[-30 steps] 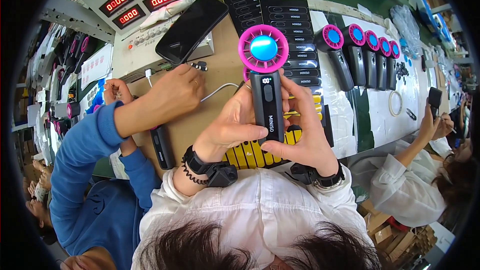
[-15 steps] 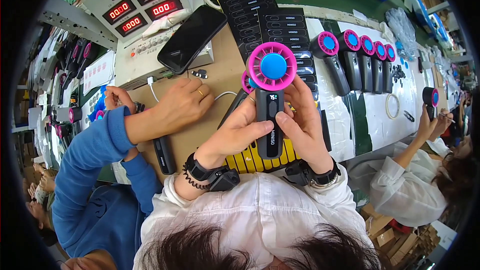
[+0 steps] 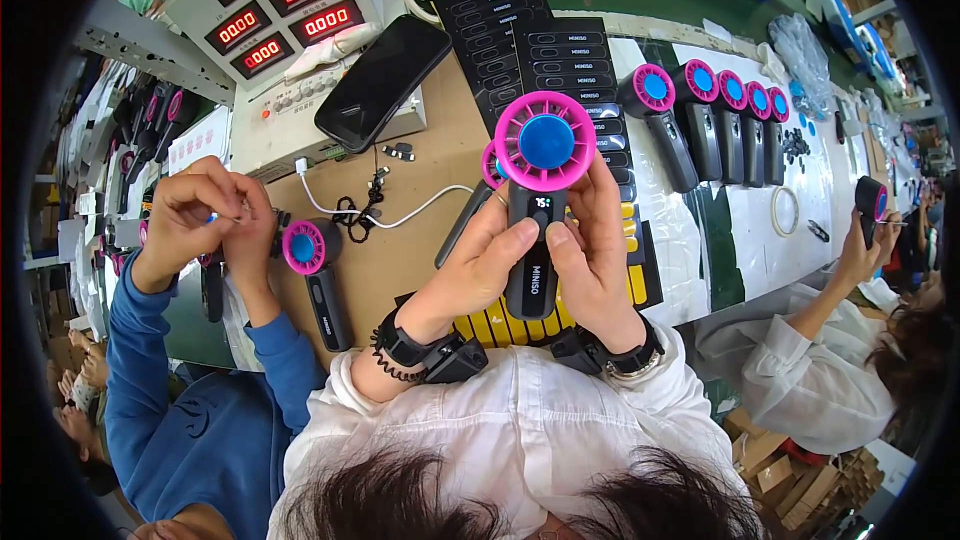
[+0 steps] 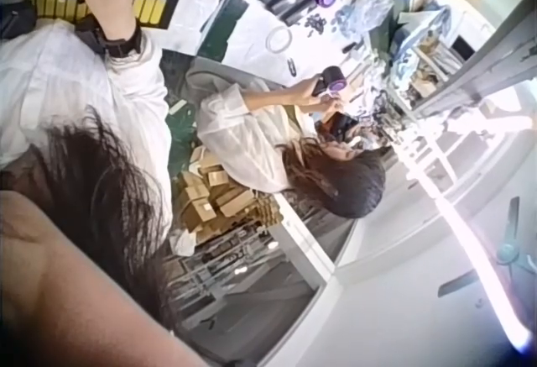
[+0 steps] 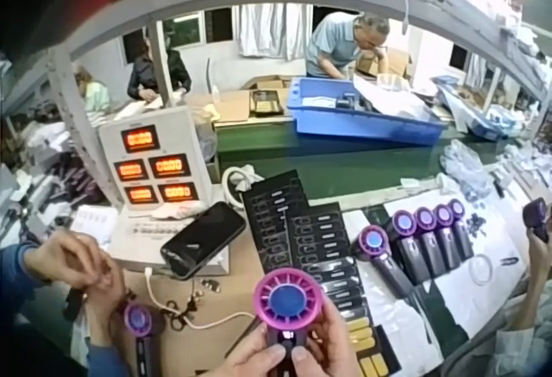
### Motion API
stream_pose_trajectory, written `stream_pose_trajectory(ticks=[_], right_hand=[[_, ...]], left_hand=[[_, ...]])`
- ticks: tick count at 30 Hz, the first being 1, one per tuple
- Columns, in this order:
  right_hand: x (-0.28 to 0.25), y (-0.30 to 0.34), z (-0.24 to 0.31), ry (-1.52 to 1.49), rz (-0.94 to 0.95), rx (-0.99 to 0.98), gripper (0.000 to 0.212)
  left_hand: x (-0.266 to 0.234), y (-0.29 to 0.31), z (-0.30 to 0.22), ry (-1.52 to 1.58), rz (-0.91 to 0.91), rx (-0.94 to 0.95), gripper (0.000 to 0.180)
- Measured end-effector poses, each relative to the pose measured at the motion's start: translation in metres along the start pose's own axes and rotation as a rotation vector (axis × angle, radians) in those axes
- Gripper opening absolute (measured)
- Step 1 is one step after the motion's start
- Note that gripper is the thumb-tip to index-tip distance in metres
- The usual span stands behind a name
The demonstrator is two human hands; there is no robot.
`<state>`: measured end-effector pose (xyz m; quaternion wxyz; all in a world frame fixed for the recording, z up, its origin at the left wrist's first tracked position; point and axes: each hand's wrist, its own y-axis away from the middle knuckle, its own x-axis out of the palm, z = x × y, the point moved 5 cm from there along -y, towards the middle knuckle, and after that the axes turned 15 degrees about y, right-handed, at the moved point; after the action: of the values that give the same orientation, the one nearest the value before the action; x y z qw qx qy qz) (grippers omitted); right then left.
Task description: The person picks up a handheld fan, presses a small black component into a slot on the handle, and tests the power button. After checking the digital display, they set the fan down and repeat the process with another fan.
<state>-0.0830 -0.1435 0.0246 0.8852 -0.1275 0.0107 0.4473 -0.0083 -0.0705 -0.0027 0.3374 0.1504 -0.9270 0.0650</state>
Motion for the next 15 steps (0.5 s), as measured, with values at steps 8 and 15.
stream_pose_trajectory(ticks=[8,15], right_hand=[[-0.001,-0.002,-0.012,0.043,-0.038,-0.056,0.062],[0.0,0.0,-0.022,-0.092,-0.034,0.079,0.066]], left_hand=[[0.0,-0.002,-0.003,-0.25,-0.05,0.169,0.045],[-0.008,-0.003,0.006,-0.17,-0.143,0.016,0.041]])
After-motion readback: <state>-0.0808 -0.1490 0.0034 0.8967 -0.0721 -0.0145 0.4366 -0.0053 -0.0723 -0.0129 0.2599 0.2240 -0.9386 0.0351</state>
